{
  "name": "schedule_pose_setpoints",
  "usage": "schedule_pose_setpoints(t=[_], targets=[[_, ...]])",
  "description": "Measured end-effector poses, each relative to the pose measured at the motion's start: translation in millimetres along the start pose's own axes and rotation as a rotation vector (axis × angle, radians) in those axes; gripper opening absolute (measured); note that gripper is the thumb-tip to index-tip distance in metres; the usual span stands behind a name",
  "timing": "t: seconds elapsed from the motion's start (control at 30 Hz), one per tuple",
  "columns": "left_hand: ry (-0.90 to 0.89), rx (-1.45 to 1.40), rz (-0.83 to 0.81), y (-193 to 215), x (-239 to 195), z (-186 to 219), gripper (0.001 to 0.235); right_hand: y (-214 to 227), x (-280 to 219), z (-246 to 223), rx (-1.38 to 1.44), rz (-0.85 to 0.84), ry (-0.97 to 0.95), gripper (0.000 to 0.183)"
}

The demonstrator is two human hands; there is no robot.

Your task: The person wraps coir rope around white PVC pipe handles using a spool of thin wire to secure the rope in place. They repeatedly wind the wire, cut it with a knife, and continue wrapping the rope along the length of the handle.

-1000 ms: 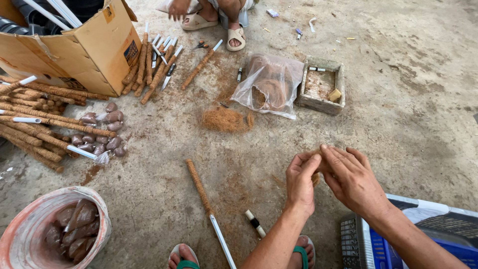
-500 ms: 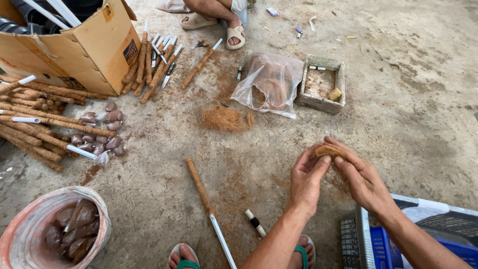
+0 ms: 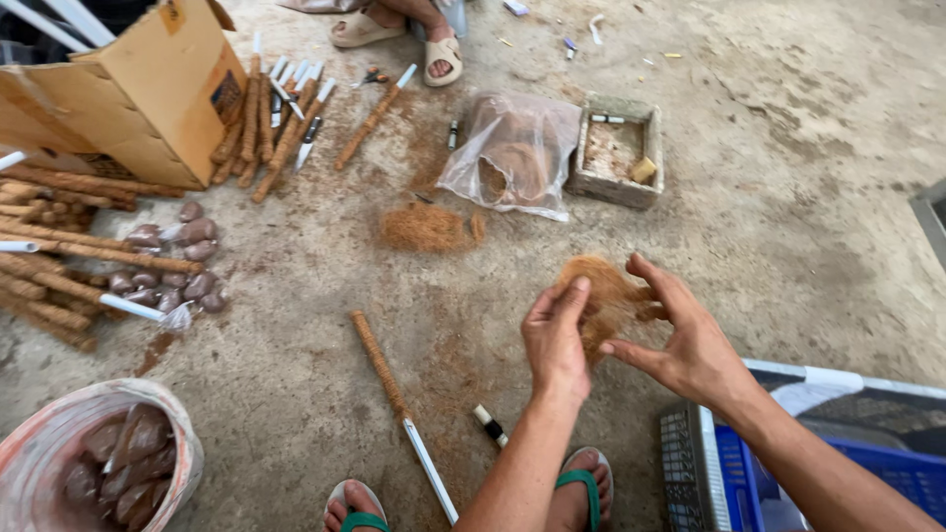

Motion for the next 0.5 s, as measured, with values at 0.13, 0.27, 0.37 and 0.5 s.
schedule_pose_setpoints(t=[0.13, 0.27, 0.37, 0.5], targets=[[-0.125, -0.030, -0.024, 6.0, 7.9, 8.6, 0.012, 1.5, 0.2, 1.9, -0.031, 0.008, -0.080, 0.103], [-0.149, -0.113, -0.037, 9.8, 12.7, 10.7, 0.015, 1.9, -0.6, 12.3, 0.011, 0.004, -0.245, 0.093], [-0.189, -0.108, -0.047, 9.7, 14.2, 13.5, 0.019, 1.4, -3.6, 16.3, 0.082, 0.051, -0.230, 0.070], [-0.222, -0.068, -0.077, 7.1, 13.0, 13.8, 0.024, 1.4, -7.6, 26.6, 0.095, 0.112, -0.242, 0.045]])
Point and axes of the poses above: each hand's wrist, its own x-axis towards the middle knuckle, its own y-axis out of the back of the hand, z = x × y, the point moved 6 cm from there along x, towards the middle knuckle, and after that the axes turned 5 degrees about -z, right-handed, at the moved point
